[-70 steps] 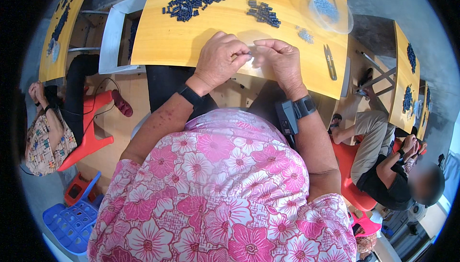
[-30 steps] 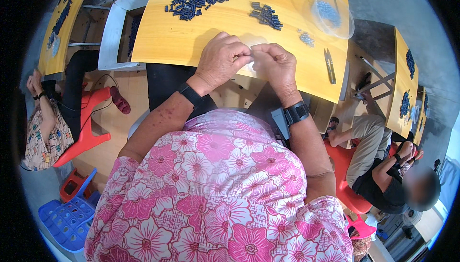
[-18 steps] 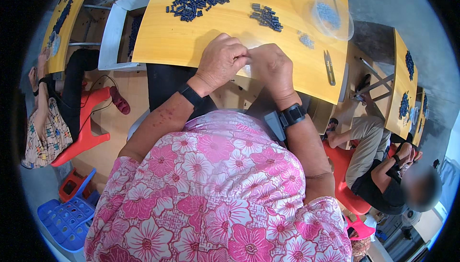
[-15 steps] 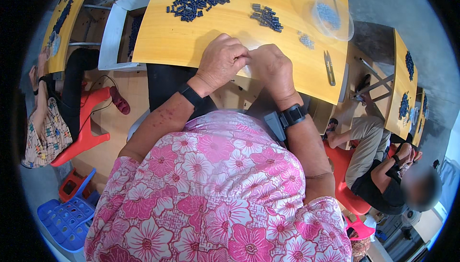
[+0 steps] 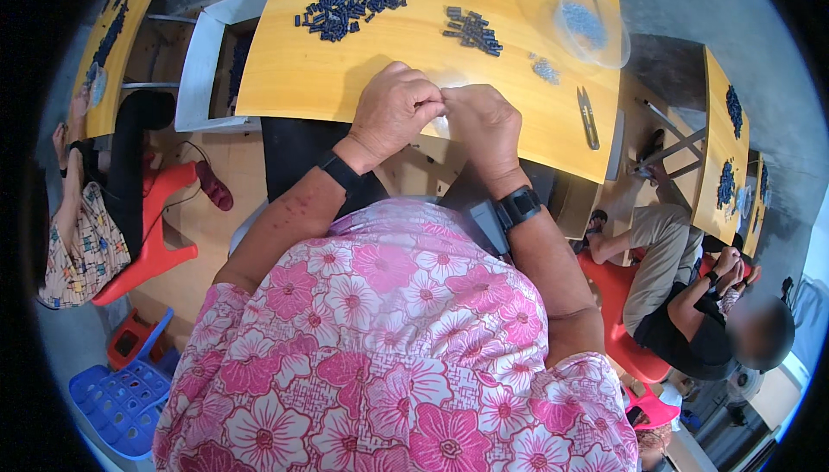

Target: Sorting small blue plastic components from a pile on the table into a clear plastic container lid.

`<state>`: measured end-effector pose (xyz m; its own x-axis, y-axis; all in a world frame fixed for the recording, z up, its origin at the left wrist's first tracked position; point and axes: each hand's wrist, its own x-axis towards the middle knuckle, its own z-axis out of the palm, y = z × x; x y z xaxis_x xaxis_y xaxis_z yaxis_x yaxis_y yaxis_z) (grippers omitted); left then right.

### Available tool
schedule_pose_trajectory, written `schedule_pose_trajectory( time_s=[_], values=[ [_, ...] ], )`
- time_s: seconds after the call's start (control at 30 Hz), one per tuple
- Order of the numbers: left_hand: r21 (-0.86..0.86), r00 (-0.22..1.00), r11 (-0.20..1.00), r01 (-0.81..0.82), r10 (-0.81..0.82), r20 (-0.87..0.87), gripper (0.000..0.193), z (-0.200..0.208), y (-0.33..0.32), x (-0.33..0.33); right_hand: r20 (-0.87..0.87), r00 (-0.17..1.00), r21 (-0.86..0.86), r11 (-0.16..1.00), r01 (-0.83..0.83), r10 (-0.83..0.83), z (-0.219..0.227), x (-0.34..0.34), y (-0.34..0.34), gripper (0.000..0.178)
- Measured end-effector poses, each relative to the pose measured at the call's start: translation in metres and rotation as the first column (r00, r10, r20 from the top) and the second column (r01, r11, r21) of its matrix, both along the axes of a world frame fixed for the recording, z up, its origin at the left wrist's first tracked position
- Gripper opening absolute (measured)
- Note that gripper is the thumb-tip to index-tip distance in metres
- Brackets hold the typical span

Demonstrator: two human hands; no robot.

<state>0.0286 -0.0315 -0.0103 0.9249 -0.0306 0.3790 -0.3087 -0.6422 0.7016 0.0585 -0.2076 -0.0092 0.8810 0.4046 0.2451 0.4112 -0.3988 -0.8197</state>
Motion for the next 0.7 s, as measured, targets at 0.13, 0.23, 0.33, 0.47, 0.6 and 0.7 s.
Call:
schedule_pose_trajectory(
  time_s=[0.13,0.23,0.33,0.47,0.6,0.7],
  values=[
    [-0.017,1.0,1.0,0.001,-0.001,0.005,0.012,-0.0012,0.0,-0.0005,-0.425,0.905,0.235,0.965,0.12,-0.009,0.0046,0.0019,-0.003,0.02],
    [-0.002,1.0,1.0,-0.003,0.003,-0.006,0.011,-0.0001,0.0,0.0003,-0.466,0.884,0.306,0.944,0.12,0.039,0.0014,0.0027,-0.0067,0.019],
    [0.003,1.0,1.0,-0.014,0.014,0.005,0.01,-0.0018,-0.0005,0.0001,-0.38,0.925,0.244,0.966,0.08,0.019,0.0002,0.0012,-0.0072,0.019],
    [-0.006,1.0,1.0,-0.015,0.015,0.016,0.01,0.0008,-0.0011,-0.0007,-0.235,0.971,0.127,0.989,0.069,-0.038,0.0035,-0.0032,-0.0047,0.018],
    [-0.005,1.0,1.0,-0.018,0.018,0.009,0.009,0.0,-0.0014,-0.0014,-0.213,0.976,0.16,0.984,0.077,-0.042,0.0004,-0.0041,-0.0043,0.016],
    [0.0,1.0,1.0,-0.015,0.015,0.006,0.008,-0.0016,-0.0006,-0.0016,-0.355,0.933,0.217,0.967,0.134,-0.049,0.0043,-0.0033,-0.0028,0.013]
  ],
)
